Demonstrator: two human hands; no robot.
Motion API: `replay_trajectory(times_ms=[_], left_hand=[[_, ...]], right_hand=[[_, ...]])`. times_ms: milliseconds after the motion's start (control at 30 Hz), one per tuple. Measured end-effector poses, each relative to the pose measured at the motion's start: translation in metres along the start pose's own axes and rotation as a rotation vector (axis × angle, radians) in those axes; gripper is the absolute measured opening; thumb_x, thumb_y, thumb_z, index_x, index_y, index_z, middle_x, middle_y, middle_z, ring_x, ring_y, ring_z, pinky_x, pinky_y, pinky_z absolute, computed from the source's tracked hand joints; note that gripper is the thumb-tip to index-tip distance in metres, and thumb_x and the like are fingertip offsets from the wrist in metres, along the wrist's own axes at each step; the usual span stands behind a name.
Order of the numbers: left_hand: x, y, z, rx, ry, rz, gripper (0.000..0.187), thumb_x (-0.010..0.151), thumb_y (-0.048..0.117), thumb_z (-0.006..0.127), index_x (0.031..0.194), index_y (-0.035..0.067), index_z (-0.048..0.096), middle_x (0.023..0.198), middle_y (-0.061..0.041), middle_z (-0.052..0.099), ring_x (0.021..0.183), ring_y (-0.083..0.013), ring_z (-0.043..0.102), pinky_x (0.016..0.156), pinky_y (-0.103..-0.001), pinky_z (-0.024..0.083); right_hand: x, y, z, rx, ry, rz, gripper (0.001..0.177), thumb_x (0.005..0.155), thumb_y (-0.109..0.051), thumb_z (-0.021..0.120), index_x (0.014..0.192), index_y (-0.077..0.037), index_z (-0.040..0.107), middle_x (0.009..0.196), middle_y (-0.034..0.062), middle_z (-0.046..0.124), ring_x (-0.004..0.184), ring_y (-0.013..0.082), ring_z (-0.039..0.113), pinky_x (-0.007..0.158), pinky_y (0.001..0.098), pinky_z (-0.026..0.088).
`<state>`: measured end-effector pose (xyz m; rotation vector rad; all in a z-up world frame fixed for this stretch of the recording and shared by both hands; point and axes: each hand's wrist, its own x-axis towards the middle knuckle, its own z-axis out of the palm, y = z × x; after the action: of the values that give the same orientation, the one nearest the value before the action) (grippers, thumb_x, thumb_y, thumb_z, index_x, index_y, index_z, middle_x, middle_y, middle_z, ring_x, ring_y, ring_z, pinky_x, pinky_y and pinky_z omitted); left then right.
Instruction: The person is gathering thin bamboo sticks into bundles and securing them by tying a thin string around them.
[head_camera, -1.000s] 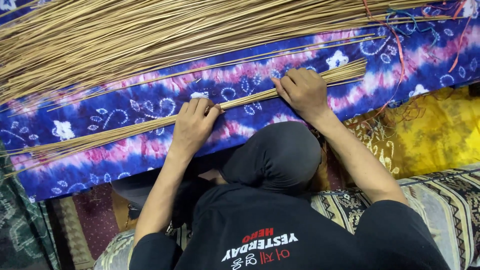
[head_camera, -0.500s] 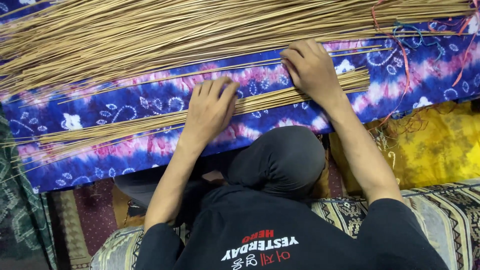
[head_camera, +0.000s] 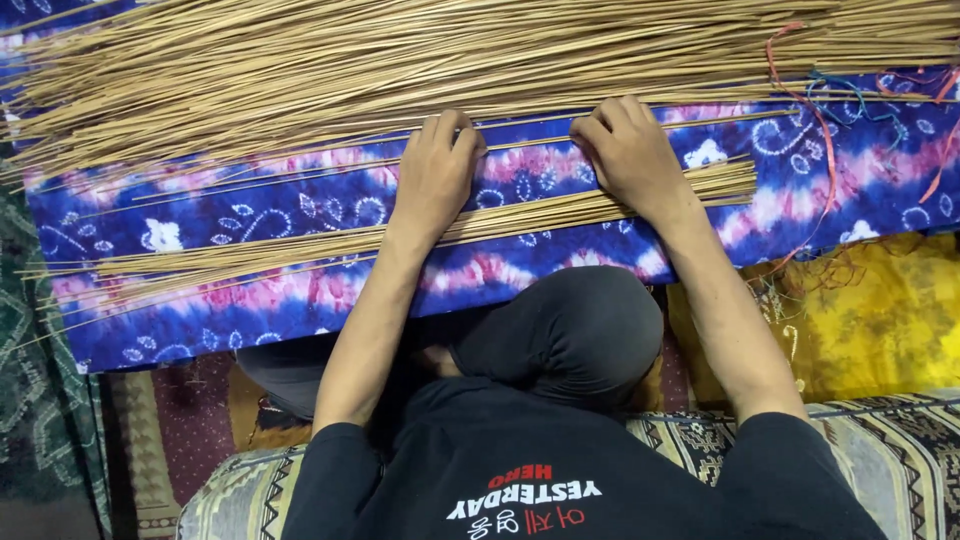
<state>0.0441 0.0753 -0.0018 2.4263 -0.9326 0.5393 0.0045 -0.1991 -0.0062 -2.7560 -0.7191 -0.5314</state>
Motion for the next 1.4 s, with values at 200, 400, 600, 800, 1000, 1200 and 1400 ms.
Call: replay_trajectory(times_ms=[200, 400, 600, 800, 1000, 1200, 1400], left_hand=[[0.0, -0.004, 0.001, 0.101, 0.027, 0.047, 0.011, 0.094, 0.009, 0.061, 0.105, 0.005, 0.06, 0.102, -0.008, 0.058, 0.088, -0.024, 0.055, 0.081, -0.035, 0.043], [0.008, 0.008, -0.008, 0.05, 0.129, 0.079, 0.018, 0.094, 0.009, 0.072, 0.11, 0.006, 0.066, 0.108, -0.007, 0.065, 0.091, -0.0235, 0.062, 0.08, -0.036, 0.046], [-0.001, -0.015, 0.007, 0.065, 0.19, 0.35, 0.018, 0.103, 0.008, 0.058, 0.116, 0.008, 0.07, 0.096, -0.009, 0.067, 0.079, -0.0258, 0.063, 0.065, -0.036, 0.046], [0.007, 0.026, -0.019, 0.051, 0.098, 0.364, 0.029, 0.096, 0.001, 0.057, 0.122, 0.007, 0.069, 0.091, -0.009, 0.068, 0.076, -0.0266, 0.067, 0.066, -0.037, 0.052], [-0.003, 0.008, -0.035, 0.091, 0.002, 0.264, 0.032, 0.091, 0.002, 0.059, 0.12, 0.011, 0.071, 0.092, -0.008, 0.07, 0.08, -0.0276, 0.07, 0.068, -0.037, 0.056], [-0.013, 0.014, -0.01, 0.036, -0.047, 0.235, 0.039, 0.087, 0.001, 0.06, 0.123, 0.012, 0.068, 0.094, -0.009, 0.071, 0.085, -0.0285, 0.073, 0.07, -0.038, 0.059], [-0.013, 0.022, -0.011, -0.012, -0.051, 0.2, 0.032, 0.09, 0.006, 0.062, 0.12, 0.016, 0.068, 0.091, -0.007, 0.072, 0.083, -0.0272, 0.075, 0.069, -0.038, 0.06]], right_hand=[[0.001, -0.005, -0.006, -0.004, 0.007, -0.018, 0.013, 0.099, -0.009, 0.072, 0.109, -0.004, 0.066, 0.109, 0.0095, 0.061, 0.098, 0.0253, 0.058, 0.088, 0.0363, 0.049], [0.001, -0.004, -0.005, -0.033, 0.14, -0.013, 0.025, 0.096, -0.024, 0.082, 0.115, -0.011, 0.073, 0.1, 0.0031, 0.069, 0.089, 0.0175, 0.064, 0.081, 0.0305, 0.054], [-0.001, 0.013, 0.02, -0.056, 0.306, -0.226, 0.027, 0.1, -0.002, 0.058, 0.117, -0.014, 0.075, 0.087, 0.0044, 0.063, 0.073, 0.0239, 0.06, 0.068, 0.0358, 0.05], [0.011, -0.031, 0.001, 0.102, 0.299, -0.229, 0.038, 0.088, 0.006, 0.055, 0.118, -0.011, 0.073, 0.091, 0.0068, 0.067, 0.078, 0.0268, 0.065, 0.069, 0.0387, 0.051], [-0.022, 0.033, 0.025, 0.1, 0.226, -0.196, 0.027, 0.093, 0.0, 0.061, 0.115, -0.008, 0.073, 0.092, 0.0089, 0.066, 0.081, 0.0299, 0.064, 0.071, 0.043, 0.048], [-0.006, -0.009, 0.001, 0.165, 0.182, -0.166, 0.02, 0.088, -0.003, 0.071, 0.105, -0.013, 0.073, 0.09, 0.0036, 0.071, 0.086, 0.025, 0.07, 0.084, 0.0414, 0.049], [-0.006, -0.025, -0.008, 0.355, 0.145, -0.06, 0.016, 0.094, -0.007, 0.075, 0.108, -0.013, 0.074, 0.097, 0.0032, 0.075, 0.093, 0.0235, 0.072, 0.095, 0.0407, 0.047]])
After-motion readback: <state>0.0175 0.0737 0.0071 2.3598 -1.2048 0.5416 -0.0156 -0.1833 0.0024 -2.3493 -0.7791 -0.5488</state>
